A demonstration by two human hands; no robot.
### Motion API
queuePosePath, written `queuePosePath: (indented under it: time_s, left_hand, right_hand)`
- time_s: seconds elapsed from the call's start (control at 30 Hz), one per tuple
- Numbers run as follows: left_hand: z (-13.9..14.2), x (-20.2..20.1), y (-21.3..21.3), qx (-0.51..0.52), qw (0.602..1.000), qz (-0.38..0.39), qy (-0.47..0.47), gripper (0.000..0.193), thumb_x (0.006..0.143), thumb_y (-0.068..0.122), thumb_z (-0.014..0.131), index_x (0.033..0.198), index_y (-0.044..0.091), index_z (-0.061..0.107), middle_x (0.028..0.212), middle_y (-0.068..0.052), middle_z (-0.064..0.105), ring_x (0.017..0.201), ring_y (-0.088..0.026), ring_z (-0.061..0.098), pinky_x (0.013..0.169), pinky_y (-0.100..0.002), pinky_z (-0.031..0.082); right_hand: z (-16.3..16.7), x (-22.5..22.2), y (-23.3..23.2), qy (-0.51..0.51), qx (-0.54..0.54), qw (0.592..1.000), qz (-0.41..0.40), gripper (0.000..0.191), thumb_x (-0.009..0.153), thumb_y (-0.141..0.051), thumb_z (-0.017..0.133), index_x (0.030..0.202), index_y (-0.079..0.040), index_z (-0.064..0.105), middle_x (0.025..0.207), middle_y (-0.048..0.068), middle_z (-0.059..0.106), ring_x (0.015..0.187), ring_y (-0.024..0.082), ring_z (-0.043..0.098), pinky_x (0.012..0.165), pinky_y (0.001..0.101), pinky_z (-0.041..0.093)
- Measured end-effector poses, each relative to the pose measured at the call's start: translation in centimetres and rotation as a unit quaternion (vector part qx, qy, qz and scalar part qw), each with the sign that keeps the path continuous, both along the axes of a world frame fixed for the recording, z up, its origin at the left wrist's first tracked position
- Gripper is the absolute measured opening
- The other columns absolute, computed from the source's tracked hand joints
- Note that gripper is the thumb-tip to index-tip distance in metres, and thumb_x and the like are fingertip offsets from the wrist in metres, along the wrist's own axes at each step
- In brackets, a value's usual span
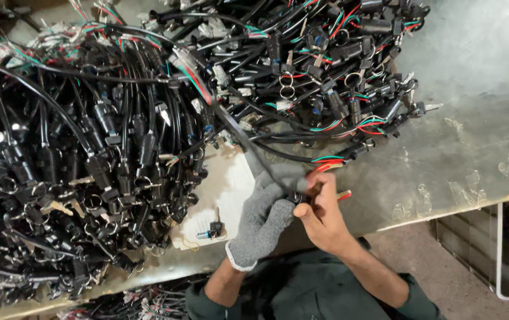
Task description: The person picks up a black cable harness from a large pile on the workbench and uses red-handled pliers to cut and strip insulation from the wire ends, working on one harness at a time and setting processed harnesses back on the table.
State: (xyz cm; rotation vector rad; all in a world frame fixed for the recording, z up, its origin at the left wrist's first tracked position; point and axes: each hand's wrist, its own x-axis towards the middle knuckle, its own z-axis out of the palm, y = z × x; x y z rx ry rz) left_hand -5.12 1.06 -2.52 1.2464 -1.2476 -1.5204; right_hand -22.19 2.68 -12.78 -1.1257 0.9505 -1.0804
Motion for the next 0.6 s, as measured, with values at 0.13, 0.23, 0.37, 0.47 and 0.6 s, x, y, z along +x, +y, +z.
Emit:
queuePosePath:
  time_s: [0.13, 0.23, 0.37, 0.47, 0.6]
  left_hand:
    - [-0.5, 0.3, 0.2, -0.157, 0.987, 0.024, 0.005, 0.039, 0.105, 0.019, 0.051, 0.138, 0.0, 0.05, 0.121, -0.006, 0.064, 0.104, -0.012, 0.06, 0.091, -0.028, 0.049]
    - [-1.3, 1.0, 0.6, -0.052, 0.977, 0.1, 0.178, 0.027, 0.11, 0.024, 0.049, 0.122, 0.002, 0.061, 0.119, -0.007, 0.066, 0.099, -0.013, 0.063, 0.088, -0.027, 0.054]
    - [-2.0, 2.2, 1.2, 0.012, 0.976, 0.141, 0.167, 0.027, 0.107, 0.022, 0.056, 0.128, 0.006, 0.062, 0.095, -0.006, 0.062, 0.077, -0.009, 0.052, 0.067, -0.023, 0.043]
    - [-2.0, 2.5, 1.1, -0.045, 0.989, 0.094, 0.102, 0.021, 0.108, 0.02, 0.058, 0.124, 0.005, 0.062, 0.107, -0.002, 0.058, 0.088, -0.008, 0.053, 0.076, -0.024, 0.047]
    - [-0.6, 2.8, 0.9, -0.061, 0.997, 0.013, 0.05, 0.025, 0.111, 0.021, 0.057, 0.129, 0.004, 0.062, 0.111, -0.002, 0.058, 0.091, -0.008, 0.053, 0.079, -0.024, 0.048]
  right_hand:
    - [2.8, -1.2, -1.6, 0.241, -0.237, 0.94, 0.054, 0.074, 0.095, -0.055, 0.064, 0.139, 0.0, 0.04, 0.133, 0.015, 0.045, 0.126, 0.032, 0.043, 0.109, 0.0447, 0.037]
    - [5.8, -3.4, -4.1, 0.416, -0.363, 0.83, 0.087, 0.078, 0.083, -0.064, 0.068, 0.131, -0.005, 0.05, 0.131, 0.013, 0.051, 0.127, 0.035, 0.048, 0.108, 0.0491, 0.035]
    - [7.4, -4.3, -5.7, 0.534, -0.408, 0.735, 0.093, 0.072, 0.074, -0.059, 0.072, 0.126, -0.01, 0.063, 0.132, 0.009, 0.055, 0.127, 0.031, 0.053, 0.107, 0.0496, 0.035]
    - [6.2, -4.3, -5.6, 0.609, -0.425, 0.668, 0.05, 0.056, 0.076, -0.046, 0.075, 0.126, -0.021, 0.066, 0.124, 0.001, 0.057, 0.119, 0.025, 0.057, 0.101, 0.048, 0.034]
    - [3.9, -5.3, -4.6, 0.503, -0.282, 0.816, 0.034, 0.049, 0.084, -0.047, 0.076, 0.118, -0.014, 0.066, 0.121, 0.004, 0.058, 0.108, 0.026, 0.058, 0.095, 0.0429, 0.04]
